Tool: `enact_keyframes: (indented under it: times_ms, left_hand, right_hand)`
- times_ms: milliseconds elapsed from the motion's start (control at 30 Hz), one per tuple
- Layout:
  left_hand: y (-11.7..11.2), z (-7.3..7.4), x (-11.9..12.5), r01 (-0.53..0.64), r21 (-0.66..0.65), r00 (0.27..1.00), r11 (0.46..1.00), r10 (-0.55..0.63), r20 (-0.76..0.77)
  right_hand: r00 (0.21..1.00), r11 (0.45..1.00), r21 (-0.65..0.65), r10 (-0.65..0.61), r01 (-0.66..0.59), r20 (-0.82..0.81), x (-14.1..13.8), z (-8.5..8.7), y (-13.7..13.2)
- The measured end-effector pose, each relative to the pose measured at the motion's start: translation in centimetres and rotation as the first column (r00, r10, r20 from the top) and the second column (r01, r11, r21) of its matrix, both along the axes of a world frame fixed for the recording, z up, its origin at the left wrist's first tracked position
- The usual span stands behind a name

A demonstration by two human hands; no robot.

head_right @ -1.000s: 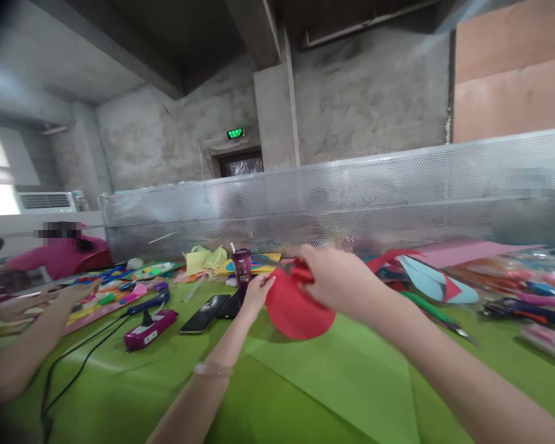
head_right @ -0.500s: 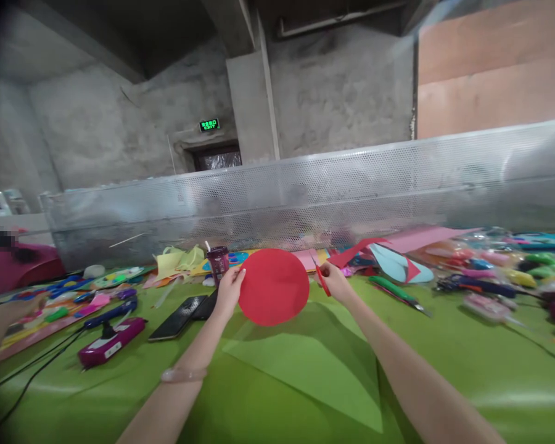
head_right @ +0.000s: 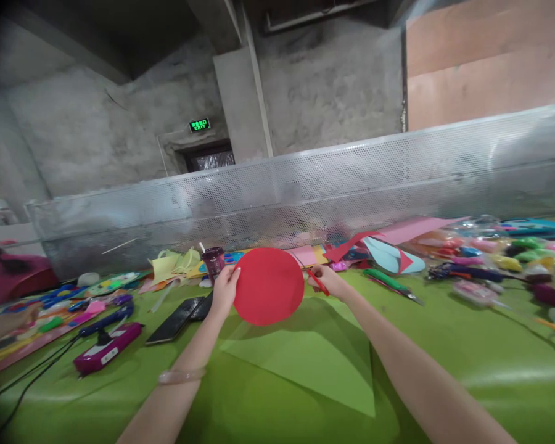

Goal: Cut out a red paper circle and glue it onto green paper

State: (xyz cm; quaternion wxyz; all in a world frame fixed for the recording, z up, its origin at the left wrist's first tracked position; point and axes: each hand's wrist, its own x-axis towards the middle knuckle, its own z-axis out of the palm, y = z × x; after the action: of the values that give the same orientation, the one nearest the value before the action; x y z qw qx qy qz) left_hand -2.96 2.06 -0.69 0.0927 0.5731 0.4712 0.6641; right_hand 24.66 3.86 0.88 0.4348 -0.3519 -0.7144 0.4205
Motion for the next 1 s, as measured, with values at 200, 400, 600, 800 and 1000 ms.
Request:
enact_keyframes:
  times_ms: [200, 400, 600, 800, 1000]
  left_hand:
    - [-0.22, 0.10, 0.16, 0.013, -0.021, 0.999, 1.000, -0.014, -0.042]
    - [0.09, -0.09, -0.04, 0.011, -0.045, 0.999, 0.999, -0.013, -0.046]
    - [0.00, -0.09, -0.11, -0.004, -0.059, 0.999, 0.998, 0.001, -0.041]
    - [-0.11, 0.00, -0.03, -0.007, -0.061, 0.999, 0.998, 0.004, -0.034]
    - [0.09, -0.07, -0.18, -0.011, -0.068, 1.000, 0.998, 0.009, -0.028]
  right_hand:
    - [0.999, 0.999, -0.004, 0.041, -0.041, 0.024, 0.00, 0.15, -0.65]
    - [0.996, 0.997, -0.013, 0.071, -0.070, 0.048, 0.20, -0.01, -0.61]
    - [0.993, 0.997, -0.028, 0.079, -0.077, 0.085, 0.17, 0.05, -0.56]
    - [0.990, 0.997, -0.033, 0.069, -0.065, 0.122, 0.27, 0.30, -0.72]
    - [0.987, 0.997, -0.037, 0.068, -0.063, 0.144, 0.15, 0.47, -1.07]
